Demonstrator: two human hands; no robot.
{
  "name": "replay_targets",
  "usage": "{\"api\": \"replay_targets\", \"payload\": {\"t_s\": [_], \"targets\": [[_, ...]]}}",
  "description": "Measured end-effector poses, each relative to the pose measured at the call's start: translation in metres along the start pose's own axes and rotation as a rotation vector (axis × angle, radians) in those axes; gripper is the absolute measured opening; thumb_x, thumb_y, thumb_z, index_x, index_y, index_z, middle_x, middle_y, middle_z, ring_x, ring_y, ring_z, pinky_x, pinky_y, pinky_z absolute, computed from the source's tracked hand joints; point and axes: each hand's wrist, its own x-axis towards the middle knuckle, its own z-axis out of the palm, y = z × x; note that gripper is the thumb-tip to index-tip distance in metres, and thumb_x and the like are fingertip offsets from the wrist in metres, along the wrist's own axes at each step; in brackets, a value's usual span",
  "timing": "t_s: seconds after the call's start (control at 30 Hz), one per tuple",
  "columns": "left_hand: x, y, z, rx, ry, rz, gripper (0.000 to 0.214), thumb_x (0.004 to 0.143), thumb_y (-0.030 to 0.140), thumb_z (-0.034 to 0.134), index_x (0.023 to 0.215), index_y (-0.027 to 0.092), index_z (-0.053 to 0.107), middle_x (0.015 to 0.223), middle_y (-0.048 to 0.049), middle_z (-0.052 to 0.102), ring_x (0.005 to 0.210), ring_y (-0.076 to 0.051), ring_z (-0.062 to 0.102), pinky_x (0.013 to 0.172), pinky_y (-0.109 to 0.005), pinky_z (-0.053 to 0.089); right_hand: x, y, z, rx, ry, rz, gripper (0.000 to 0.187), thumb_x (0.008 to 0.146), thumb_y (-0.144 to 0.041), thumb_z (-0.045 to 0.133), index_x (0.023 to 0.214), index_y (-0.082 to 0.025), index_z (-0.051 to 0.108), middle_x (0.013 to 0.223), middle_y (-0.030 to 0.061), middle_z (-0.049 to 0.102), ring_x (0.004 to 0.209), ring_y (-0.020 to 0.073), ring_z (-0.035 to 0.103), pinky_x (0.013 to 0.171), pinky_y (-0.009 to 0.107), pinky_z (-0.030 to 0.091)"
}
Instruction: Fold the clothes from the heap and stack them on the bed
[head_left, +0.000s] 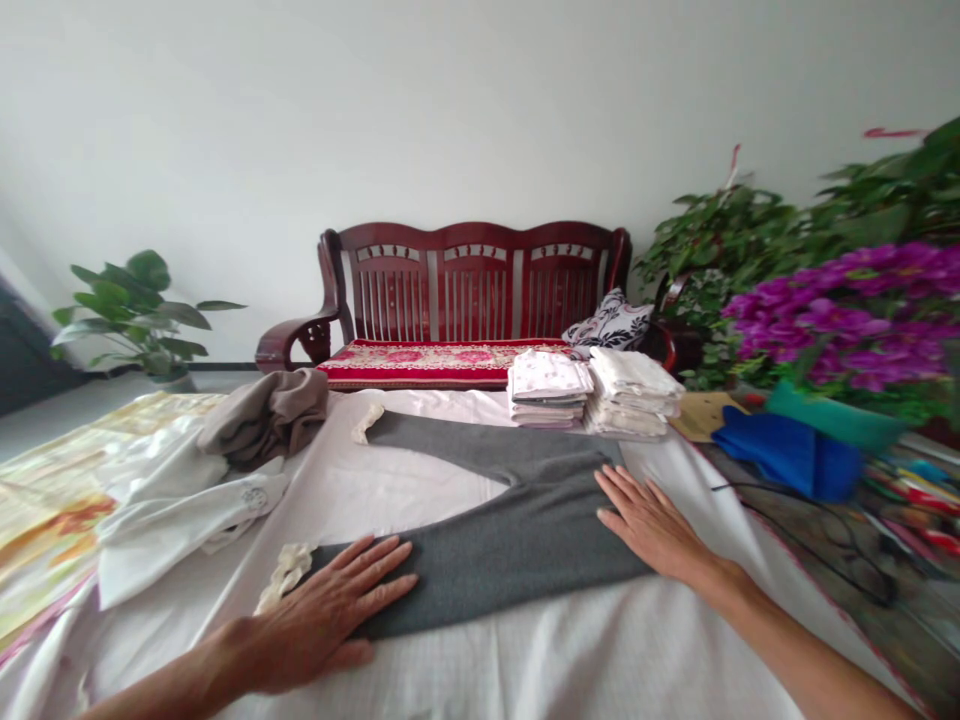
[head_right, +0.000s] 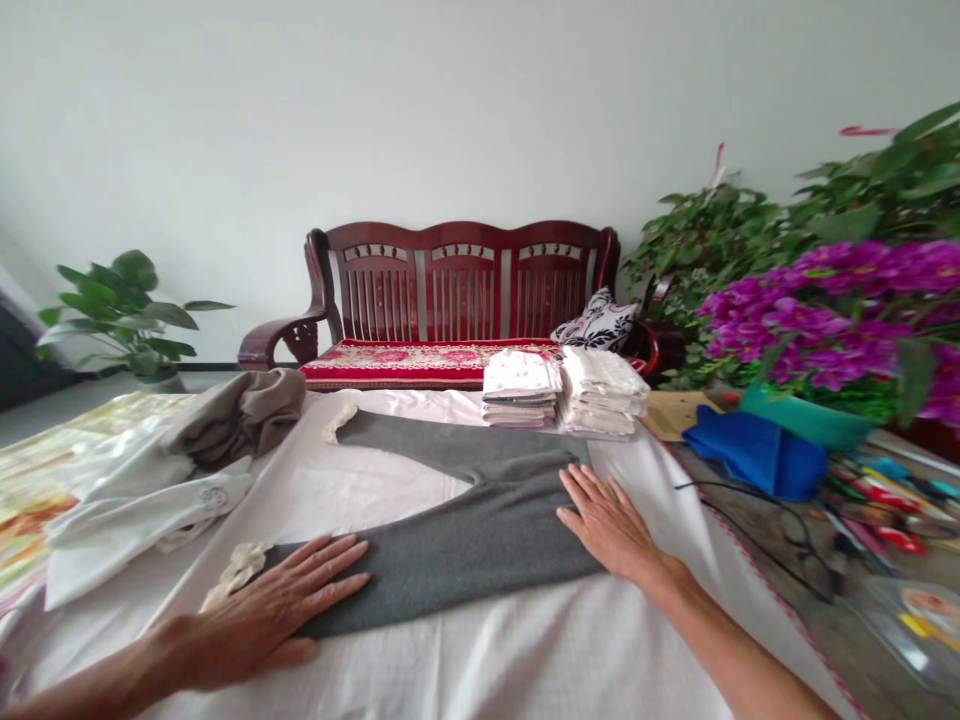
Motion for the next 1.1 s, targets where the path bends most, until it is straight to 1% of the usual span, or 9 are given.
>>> {"api": "replay_targets", "payload": {"t_s": [0.23, 0.33, 0.4, 0.5, 0.63, 0.77, 0.87, 0.93, 1.1], "targets": [[-0.067, -0.018, 0.009, 0.167, 0.252, -0.105, 0.064, 0.081, 0.012, 0.057, 0.138, 0.04, 0.055, 0.132, 0.0046, 0.067, 0.122, -0.019, 0.062, 0.116, -0.03, 0.04, -0.037, 0.012, -0.045, 0.201, -0.03, -0.233, 0.022, 0.082, -0.018, 0.053, 0.094, -0.027, 0.069, 0.116, 0.005, 0.071, 0.114, 0.0232, 0.064, 0.101, 0.04, 0.051], [-0.079, -0.014, 0.001, 0.178, 0.319, -0.098, 0.064, 0.077, 0.009, 0.052, 0.132, 0.039, 0.06, 0.127, 0.0046, 0.07, 0.118, -0.018, 0.065, 0.113, -0.027, 0.043, -0.052, 0.02, -0.048, 0.192, -0.061, -0.256, 0.046, 0.065, -0.007, 0.05, 0.099, -0.03, 0.07, 0.121, 0.0018, 0.07, 0.118, 0.0239, 0.063, 0.104, 0.042, 0.05], [-0.083, -0.014, -0.001, 0.157, 0.338, -0.119, 0.063, 0.075, 0.01, 0.051, 0.129, 0.039, 0.061, 0.128, 0.003, 0.07, 0.117, -0.02, 0.065, 0.111, -0.029, 0.046, -0.057, 0.027, -0.043, 0.171, -0.058, -0.243, 0.053, 0.064, -0.006, 0.05, 0.106, -0.032, 0.071, 0.128, 0.0006, 0.068, 0.124, 0.0243, 0.06, 0.109, 0.044, 0.047], [-0.087, -0.023, 0.004, 0.093, 0.351, -0.168, 0.058, 0.072, 0.01, 0.051, 0.121, 0.038, 0.067, 0.125, 0.0015, 0.071, 0.118, -0.021, 0.065, 0.105, -0.029, 0.051, -0.057, 0.037, -0.034, 0.149, -0.052, -0.211, 0.046, 0.075, -0.012, 0.051, 0.111, -0.033, 0.071, 0.13, 0.0005, 0.067, 0.126, 0.0241, 0.059, 0.11, 0.046, 0.046], [-0.089, -0.038, 0.017, -0.034, 0.47, -0.291, 0.039, 0.075, 0.015, 0.056, 0.106, 0.034, 0.07, 0.117, 0.0004, 0.075, 0.108, -0.021, 0.071, 0.093, -0.024, 0.057, -0.053, 0.043, -0.028, 0.218, -0.032, -0.129, 0.025, 0.082, -0.023, 0.053, 0.097, -0.031, 0.072, 0.127, 0.0022, 0.069, 0.124, 0.026, 0.06, 0.109, 0.047, 0.046], [-0.065, -0.05, 0.007, -0.166, 0.71, -0.531, 0.019, 0.083, 0.03, 0.06, 0.101, 0.03, 0.064, 0.094, -0.0001, 0.075, 0.084, -0.02, 0.073, 0.076, -0.024, 0.06, -0.037, 0.041, -0.031, 0.396, 0.075, 0.048, 0.021, 0.082, -0.033, 0.051, 0.092, -0.028, 0.068, 0.116, 0.0064, 0.073, 0.115, 0.0285, 0.064, 0.104, 0.045, 0.049], [-0.029, -0.072, -0.015, -0.3, 0.888, -0.74, 0.023, 0.085, 0.038, 0.056, 0.104, 0.026, 0.058, 0.083, 0.0009, 0.069, 0.066, -0.018, 0.066, 0.062, -0.027, 0.056, -0.009, 0.037, -0.037, 0.523, 0.18, 0.19, 0.025, 0.082, -0.041, 0.049, 0.092, -0.026, 0.066, 0.102, 0.0077, 0.074, 0.103, 0.0283, 0.066, 0.096, 0.041, 0.051], [-0.001, -0.096, -0.029, -0.388, 1.02, -0.768, 0.033, 0.081, 0.041, 0.054, 0.109, 0.022, 0.054, 0.085, -0.0006, 0.067, 0.066, -0.017, 0.062, 0.062, -0.028, 0.055, 0.014, 0.034, -0.039, 0.589, 0.242, 0.26, 0.028, 0.081, -0.045, 0.049, 0.094, -0.025, 0.064, 0.097, 0.0072, 0.073, 0.098, 0.0279, 0.066, 0.092, 0.039, 0.052], [0.062, -0.165, -0.053, -0.444, 1.02, -0.897, 0.046, 0.073, 0.033, 0.051, 0.117, 0.017, 0.052, 0.072, 0.0038, 0.054, 0.061, -0.015, 0.052, 0.057, -0.025, 0.046, 0.07, 0.029, -0.029, 0.676, 0.368, 0.406, 0.034, 0.076, -0.048, 0.051, 0.095, -0.023, 0.063, 0.099, 0.0073, 0.073, 0.097, 0.0281, 0.066, 0.092, 0.04, 0.05]]}}
